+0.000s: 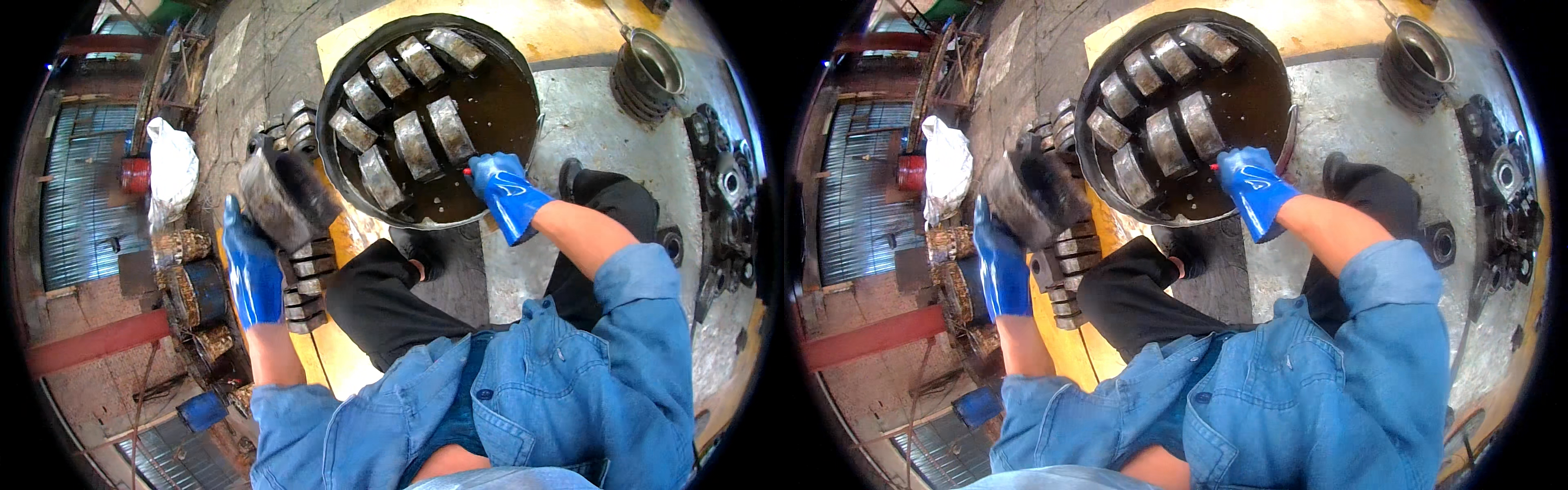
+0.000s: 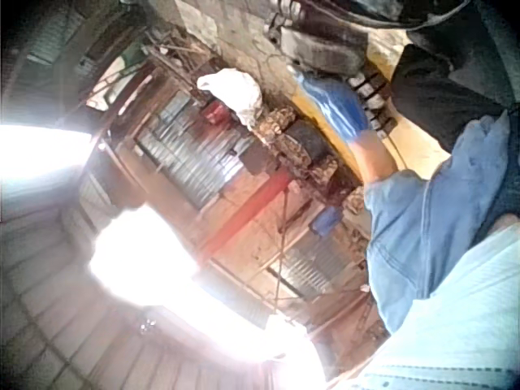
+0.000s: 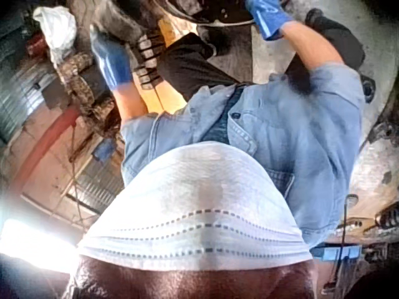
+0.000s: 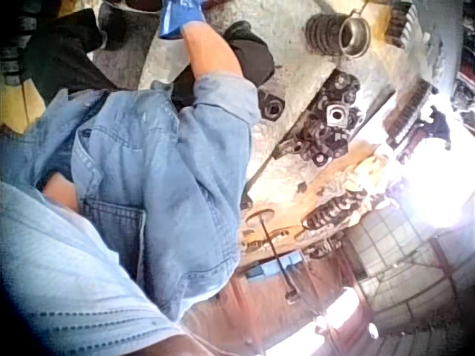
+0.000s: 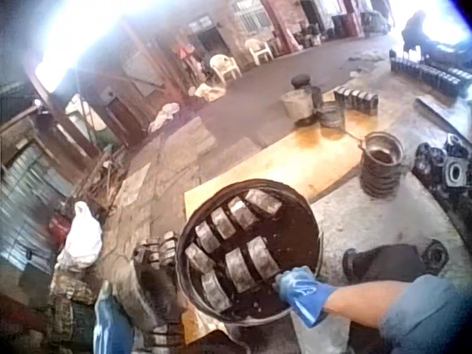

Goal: The person cleans oily metal components by picking them up from a pile on the floor and placing them into a barrel filled with liquid. Using gloved hands and a small red-handled brush, they scrub the surfaces of the parts before arranging them inside the barrel.

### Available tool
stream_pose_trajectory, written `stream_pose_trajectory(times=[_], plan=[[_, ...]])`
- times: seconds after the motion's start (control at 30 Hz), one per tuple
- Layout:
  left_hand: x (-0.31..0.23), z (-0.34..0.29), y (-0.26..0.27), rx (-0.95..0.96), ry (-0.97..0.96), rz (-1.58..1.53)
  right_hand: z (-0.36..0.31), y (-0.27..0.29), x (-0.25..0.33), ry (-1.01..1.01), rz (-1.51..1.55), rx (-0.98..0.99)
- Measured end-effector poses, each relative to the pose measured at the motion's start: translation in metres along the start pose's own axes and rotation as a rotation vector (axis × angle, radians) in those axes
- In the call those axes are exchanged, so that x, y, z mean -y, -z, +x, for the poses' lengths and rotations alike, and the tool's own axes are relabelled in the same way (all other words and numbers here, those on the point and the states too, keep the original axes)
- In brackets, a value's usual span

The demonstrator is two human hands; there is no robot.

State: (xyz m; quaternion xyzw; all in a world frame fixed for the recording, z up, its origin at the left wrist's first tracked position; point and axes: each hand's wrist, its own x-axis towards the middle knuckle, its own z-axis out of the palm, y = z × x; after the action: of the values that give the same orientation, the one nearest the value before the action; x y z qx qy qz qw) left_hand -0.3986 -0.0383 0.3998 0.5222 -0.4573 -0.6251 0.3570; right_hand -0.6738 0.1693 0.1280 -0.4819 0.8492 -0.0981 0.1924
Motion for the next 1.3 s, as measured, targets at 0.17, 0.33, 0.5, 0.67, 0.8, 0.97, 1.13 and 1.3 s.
stream_pose_trajectory(times=[0.17, 0.33, 0.5, 0.67, 0.8, 0.97, 1.13, 1.3], plan=[[0.02, 0.034, -0.111, 0.26, -0.049, 0.029, -0.006, 0.011, -0.003, 0.055, 0.084, 0.033], [0.055, 0.001, -0.235, 0.625, -0.188, 0.403, -0.013, 0.01, -0.01, 0.161, 0.148, -0.032], [0.095, -0.024, -0.313, 0.537, -0.433, 0.904, -0.001, -0.005, -0.005, 0.109, 0.163, -0.099], [0.127, -0.037, -0.342, 0.533, -0.11, 0.819, -0.006, -0.014, -0.01, 0.13, 0.196, -0.197], [0.152, -0.018, -0.353, 0.52, 0.091, 0.75, -0.006, -0.008, -0.007, 0.107, 0.214, -0.147], [0.19, 0.013, -0.368, 0.509, 0.259, 0.644, 0.003, 0.007, -0.01, 0.057, 0.263, 0.111], [0.221, 0.052, -0.373, 0.525, 0.27, 0.588, -0.004, 0.006, -0.009, 0.082, 0.288, 0.02], [0.245, 0.107, -0.363, 0.661, 0.073, 0.705, -0.001, 0.007, -0.011, 0.058, 0.192, 0.038]])
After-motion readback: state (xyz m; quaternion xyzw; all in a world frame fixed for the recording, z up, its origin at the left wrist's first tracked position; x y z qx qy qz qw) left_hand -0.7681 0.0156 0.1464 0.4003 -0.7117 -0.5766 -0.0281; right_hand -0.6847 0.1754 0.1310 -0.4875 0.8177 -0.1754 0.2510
